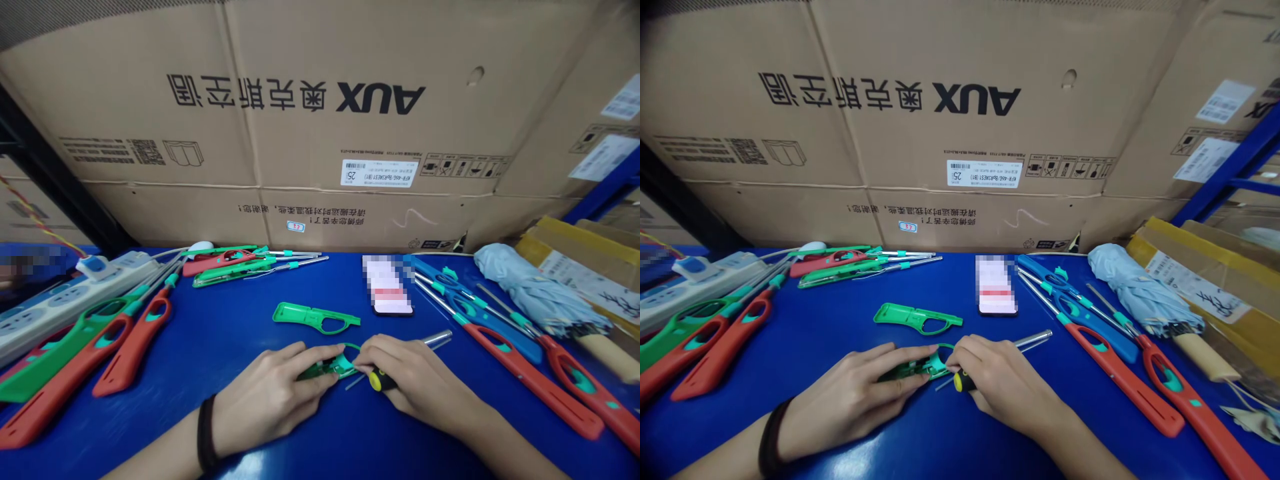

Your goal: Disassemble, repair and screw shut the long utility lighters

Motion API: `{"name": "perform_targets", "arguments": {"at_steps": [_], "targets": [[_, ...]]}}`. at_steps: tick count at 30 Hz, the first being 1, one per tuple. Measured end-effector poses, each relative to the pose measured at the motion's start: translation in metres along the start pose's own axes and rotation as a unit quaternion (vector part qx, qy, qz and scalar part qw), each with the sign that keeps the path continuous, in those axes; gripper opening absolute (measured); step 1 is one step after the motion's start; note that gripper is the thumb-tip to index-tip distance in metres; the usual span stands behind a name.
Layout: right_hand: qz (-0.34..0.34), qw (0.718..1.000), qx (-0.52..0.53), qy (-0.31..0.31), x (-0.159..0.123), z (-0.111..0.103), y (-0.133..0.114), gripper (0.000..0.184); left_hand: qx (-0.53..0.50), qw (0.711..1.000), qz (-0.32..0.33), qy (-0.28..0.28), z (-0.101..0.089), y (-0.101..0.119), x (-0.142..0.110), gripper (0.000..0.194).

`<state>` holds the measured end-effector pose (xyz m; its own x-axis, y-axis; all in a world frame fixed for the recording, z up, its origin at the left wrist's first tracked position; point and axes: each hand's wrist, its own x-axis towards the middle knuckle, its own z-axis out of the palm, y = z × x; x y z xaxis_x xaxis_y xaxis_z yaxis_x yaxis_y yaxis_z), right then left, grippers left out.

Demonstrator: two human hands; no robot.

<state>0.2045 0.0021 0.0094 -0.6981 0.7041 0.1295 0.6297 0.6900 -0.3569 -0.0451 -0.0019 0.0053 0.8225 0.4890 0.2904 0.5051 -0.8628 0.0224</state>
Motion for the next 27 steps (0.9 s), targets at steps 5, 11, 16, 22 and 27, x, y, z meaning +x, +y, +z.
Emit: {"name": "perform_targets", "arguments": {"at_steps": [5, 11, 16, 22, 27], "targets": [[0.007, 0.999, -0.02, -0.024, 0.002, -0.003, -0.004, 0.04, -0.004, 1.0, 0.007, 0.007, 0.002, 0.001, 0.0, 0.029], [0.007, 1.0, 0.013, -0.006, 0.002, -0.005, -0.002, 0.033, -0.013, 0.999, 0.027, 0.027, 0.005, 0.0, -0.001, 0.03], [0.016, 0.997, 0.03, 0.063, -0.001, -0.011, 0.003, 0.023, -0.018, 0.999, 0.024, 0.026, 0.007, -0.001, -0.001, 0.03], [0.008, 0.997, 0.01, 0.081, -0.001, -0.015, 0.004, 0.018, -0.037, 0.999, 0.015, -0.011, 0.003, -0.001, 0.002, 0.024], [-0.004, 0.998, 0.026, 0.06, -0.002, -0.012, 0.0, 0.019, -0.032, 0.999, 0.026, 0.007, 0.005, -0.002, 0.001, 0.023]]}}
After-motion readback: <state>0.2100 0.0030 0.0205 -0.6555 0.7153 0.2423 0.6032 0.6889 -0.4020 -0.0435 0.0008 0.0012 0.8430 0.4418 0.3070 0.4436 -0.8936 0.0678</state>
